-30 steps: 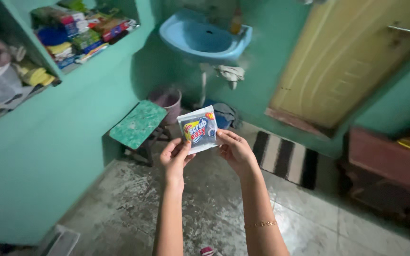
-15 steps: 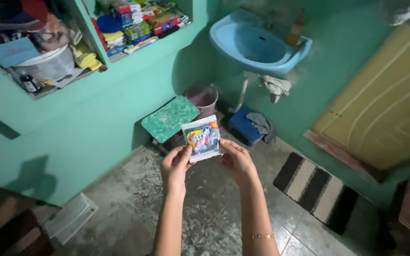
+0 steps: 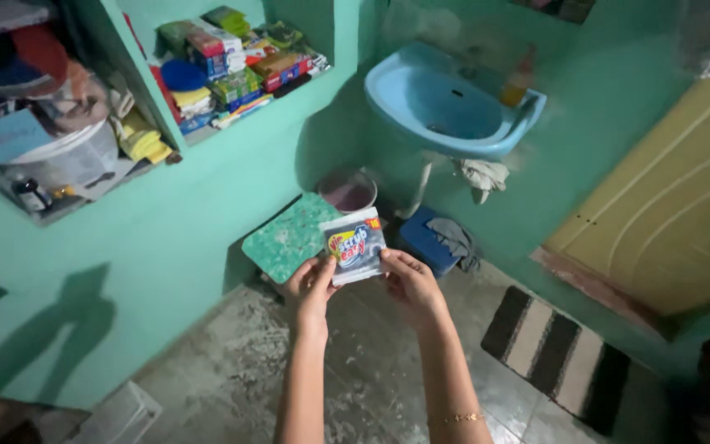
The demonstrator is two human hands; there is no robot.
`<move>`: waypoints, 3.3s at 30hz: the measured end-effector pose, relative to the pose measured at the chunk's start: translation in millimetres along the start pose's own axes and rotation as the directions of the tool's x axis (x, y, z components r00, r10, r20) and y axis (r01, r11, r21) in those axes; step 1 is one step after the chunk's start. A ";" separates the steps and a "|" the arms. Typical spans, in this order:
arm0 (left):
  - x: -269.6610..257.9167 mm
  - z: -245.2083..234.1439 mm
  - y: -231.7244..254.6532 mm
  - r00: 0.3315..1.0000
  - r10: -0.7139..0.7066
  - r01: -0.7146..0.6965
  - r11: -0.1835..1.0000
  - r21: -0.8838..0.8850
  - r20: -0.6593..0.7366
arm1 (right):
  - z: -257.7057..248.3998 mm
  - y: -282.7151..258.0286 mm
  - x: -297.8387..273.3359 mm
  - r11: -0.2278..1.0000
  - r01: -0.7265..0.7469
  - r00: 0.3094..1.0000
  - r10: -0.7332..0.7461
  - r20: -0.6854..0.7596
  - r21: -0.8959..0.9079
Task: The person picks up small packaged items and a dark rectangular object from a bed, walks to a shelf, and places them among other supplies. The person repeats this process for several items, moving them from the bed to the shelf.
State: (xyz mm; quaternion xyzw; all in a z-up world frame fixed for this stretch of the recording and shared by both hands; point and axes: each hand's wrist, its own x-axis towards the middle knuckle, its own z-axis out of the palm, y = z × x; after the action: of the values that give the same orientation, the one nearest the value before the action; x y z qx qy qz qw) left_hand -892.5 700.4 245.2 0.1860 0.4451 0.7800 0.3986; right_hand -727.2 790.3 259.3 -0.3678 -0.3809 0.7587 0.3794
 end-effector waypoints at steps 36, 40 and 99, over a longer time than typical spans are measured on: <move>337.2 6.9 68.0 0.990 0.024 -0.007 0.993 0.114 -0.141 | 132.4 -50.5 374.0 0.993 -0.018 0.958 -0.017 0.287 0.121; 368.2 20.6 53.0 0.980 0.071 -0.069 0.997 0.017 -0.184 | 140.3 -70.0 392.6 0.993 -0.044 0.955 0.010 0.296 0.109; 639.7 -16.3 135.0 0.838 0.522 -0.404 0.397 0.824 0.159 | 294.1 -66.7 840.7 0.433 0.318 0.741 -0.669 -0.064 -0.843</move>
State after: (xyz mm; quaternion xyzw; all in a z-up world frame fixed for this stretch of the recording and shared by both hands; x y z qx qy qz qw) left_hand -1356.8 1156.5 308.9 0.4186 0.7138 0.5615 -0.0003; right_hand -1327.8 1450.1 219.4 -0.5066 -0.6817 0.2697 0.4538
